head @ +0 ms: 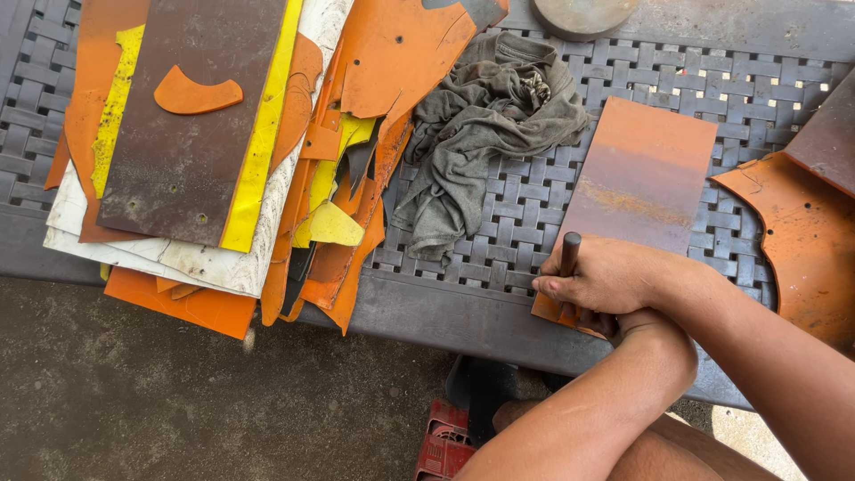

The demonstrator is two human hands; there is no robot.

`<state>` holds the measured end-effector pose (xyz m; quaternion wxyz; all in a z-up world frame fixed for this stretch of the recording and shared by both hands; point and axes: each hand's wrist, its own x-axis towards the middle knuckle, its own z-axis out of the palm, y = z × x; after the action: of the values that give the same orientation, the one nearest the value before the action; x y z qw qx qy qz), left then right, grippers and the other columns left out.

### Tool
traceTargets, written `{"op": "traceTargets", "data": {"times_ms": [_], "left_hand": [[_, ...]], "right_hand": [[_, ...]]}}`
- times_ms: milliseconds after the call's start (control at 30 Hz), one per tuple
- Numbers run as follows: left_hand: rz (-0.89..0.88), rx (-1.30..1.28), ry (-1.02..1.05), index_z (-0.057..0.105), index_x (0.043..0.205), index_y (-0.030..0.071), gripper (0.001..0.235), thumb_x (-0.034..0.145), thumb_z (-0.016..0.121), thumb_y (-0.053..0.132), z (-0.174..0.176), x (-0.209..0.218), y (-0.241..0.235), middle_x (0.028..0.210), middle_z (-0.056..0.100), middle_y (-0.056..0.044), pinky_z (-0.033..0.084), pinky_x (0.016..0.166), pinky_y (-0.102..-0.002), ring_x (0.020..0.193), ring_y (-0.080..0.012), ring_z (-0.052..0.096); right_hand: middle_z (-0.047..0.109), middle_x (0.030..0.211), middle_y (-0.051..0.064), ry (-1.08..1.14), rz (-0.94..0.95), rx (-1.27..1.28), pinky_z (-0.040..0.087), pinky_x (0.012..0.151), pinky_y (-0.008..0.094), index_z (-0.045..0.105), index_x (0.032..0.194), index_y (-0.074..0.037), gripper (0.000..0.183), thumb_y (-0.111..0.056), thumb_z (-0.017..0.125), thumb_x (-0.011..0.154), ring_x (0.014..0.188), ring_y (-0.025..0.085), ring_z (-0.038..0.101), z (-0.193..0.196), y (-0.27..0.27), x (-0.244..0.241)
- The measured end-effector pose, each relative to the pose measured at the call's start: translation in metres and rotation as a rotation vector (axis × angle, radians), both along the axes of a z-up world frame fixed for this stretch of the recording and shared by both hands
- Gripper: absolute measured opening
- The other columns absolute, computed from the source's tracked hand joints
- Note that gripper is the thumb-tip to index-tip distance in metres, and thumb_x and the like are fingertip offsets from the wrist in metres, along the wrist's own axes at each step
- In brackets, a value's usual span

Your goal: The person uses a small knife to cut a curved shape from an orange sheet of material, following a template. They repeatedly trace the template's edge and remove the cut piece, working on a woven plastic table outdoors.

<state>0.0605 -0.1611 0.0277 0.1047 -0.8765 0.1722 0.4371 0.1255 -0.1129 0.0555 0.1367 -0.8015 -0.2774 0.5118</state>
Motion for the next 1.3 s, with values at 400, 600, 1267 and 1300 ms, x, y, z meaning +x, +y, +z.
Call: {"op": "traceTargets", "data": {"times_ms": [400,600,1267,1300], "left_hand": [[0.005,0.031,-0.028,0.077,0.095,0.0,0.018,0.083,0.075,0.013,0.0,0.018,0.016,0.107,0.067,-0.025,0.058,0.051,-0.033,0.048,-0.0103,0.047],[0.053,0.005,-0.034,0.077,0.096,-0.002,0.02,0.084,0.074,0.014,0.003,0.015,0.021,0.111,0.065,-0.029,0.059,0.05,-0.032,0.042,-0.0078,0.042],[-0.048,0.089,-0.045,0.078,0.109,-0.007,0.035,0.086,0.073,0.019,0.006,0.015,0.031,0.127,0.065,-0.046,0.058,0.048,-0.023,0.036,-0.0017,0.031],[-0.079,0.119,-0.05,0.078,0.109,-0.007,0.034,0.086,0.074,0.018,0.005,0.015,0.031,0.127,0.065,-0.045,0.058,0.048,-0.022,0.036,-0.0011,0.031]], "right_hand": [[0.073,0.077,0.008,-0.546,0.719,0.206,0.047,0.082,0.044,0.072,0.099,-0.018,0.022,-0.036,0.066,0.088,0.08,0.028,0.068,-0.002,0.02,0.001],[0.073,0.073,0.009,-0.556,0.501,0.263,0.05,0.079,0.043,0.075,0.087,-0.012,0.037,-0.042,0.057,0.099,0.076,0.03,0.068,0.012,0.022,0.016],[0.078,0.063,0.008,-0.135,0.072,0.143,0.058,0.071,0.039,0.073,0.08,-0.004,0.049,-0.042,0.049,0.1,0.068,0.019,0.08,-0.027,0.027,0.057],[0.078,0.063,0.008,-0.119,0.036,0.153,0.059,0.07,0.038,0.073,0.08,-0.003,0.05,-0.042,0.05,0.1,0.068,0.019,0.08,-0.03,0.024,0.058]]}}
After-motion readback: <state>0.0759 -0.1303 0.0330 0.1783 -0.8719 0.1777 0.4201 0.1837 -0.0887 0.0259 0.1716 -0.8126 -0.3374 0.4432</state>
